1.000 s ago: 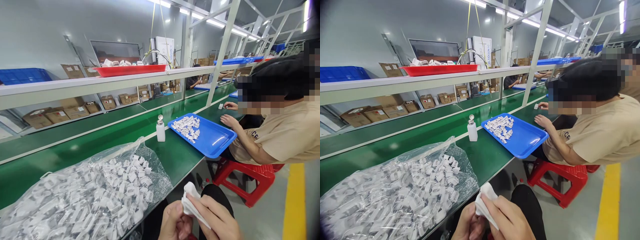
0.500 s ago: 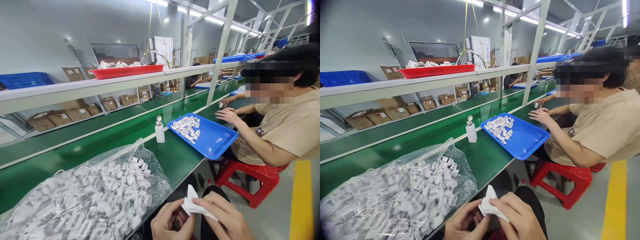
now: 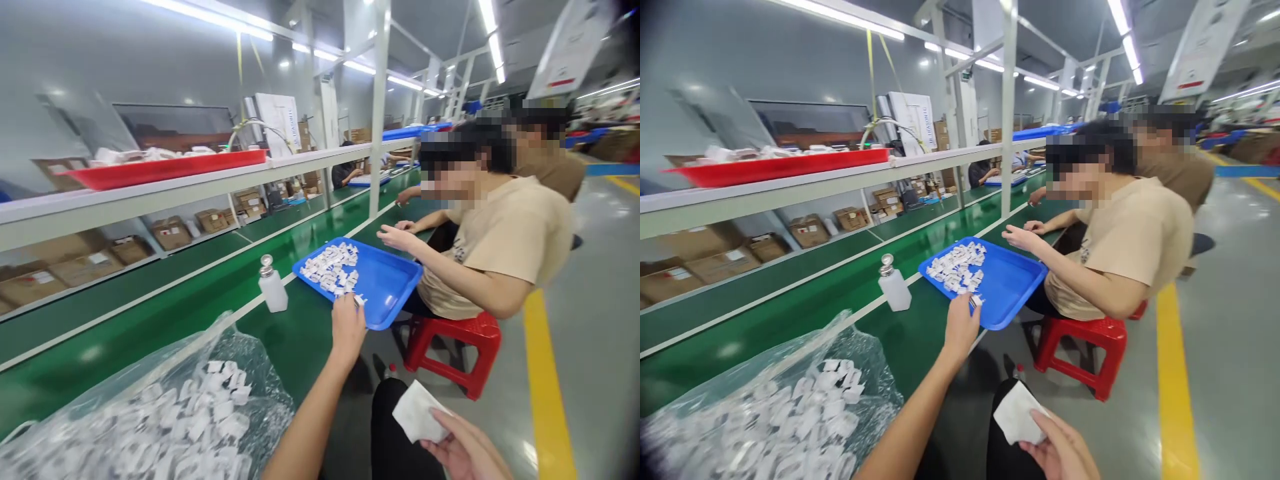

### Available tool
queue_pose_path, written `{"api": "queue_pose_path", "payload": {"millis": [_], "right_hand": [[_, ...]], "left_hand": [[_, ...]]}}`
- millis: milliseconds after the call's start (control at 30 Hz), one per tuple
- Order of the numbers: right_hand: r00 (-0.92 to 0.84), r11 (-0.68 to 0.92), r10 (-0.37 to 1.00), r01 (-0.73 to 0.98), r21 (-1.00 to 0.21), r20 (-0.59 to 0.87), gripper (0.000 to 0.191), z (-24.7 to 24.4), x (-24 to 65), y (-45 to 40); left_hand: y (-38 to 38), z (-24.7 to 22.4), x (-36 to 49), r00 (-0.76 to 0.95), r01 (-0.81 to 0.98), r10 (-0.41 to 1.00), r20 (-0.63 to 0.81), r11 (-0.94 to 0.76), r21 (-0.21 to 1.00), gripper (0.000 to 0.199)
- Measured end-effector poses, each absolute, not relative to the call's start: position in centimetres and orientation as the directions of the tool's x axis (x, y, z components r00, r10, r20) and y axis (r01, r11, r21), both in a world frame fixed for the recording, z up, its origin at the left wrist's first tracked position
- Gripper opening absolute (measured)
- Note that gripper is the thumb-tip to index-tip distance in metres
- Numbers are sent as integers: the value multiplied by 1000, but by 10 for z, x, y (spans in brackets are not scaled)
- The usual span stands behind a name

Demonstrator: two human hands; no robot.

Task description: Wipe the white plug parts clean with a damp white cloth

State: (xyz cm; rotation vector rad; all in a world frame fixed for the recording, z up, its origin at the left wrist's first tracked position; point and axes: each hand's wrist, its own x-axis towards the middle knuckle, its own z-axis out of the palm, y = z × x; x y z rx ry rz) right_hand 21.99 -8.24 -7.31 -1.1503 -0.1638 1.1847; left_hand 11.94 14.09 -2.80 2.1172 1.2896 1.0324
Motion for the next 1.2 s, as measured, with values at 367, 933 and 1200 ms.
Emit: {"api": "queue_pose_path", "payload": {"millis": [367, 933, 1200], "right_hand": [[305, -93, 834, -743, -663, -459, 39, -61, 221, -91], [-78, 439, 872, 558, -704, 483, 53, -80, 136, -54], [118, 3, 992, 289, -957, 39, 38, -53, 150, -58]], "left_hand": [[90, -20, 99, 354, 390, 883, 308, -439, 810, 31], [-26, -37, -5, 61, -19, 991, -118, 120, 993, 41], [-17, -43, -16, 53, -212, 959, -277, 282, 936, 41]]}}
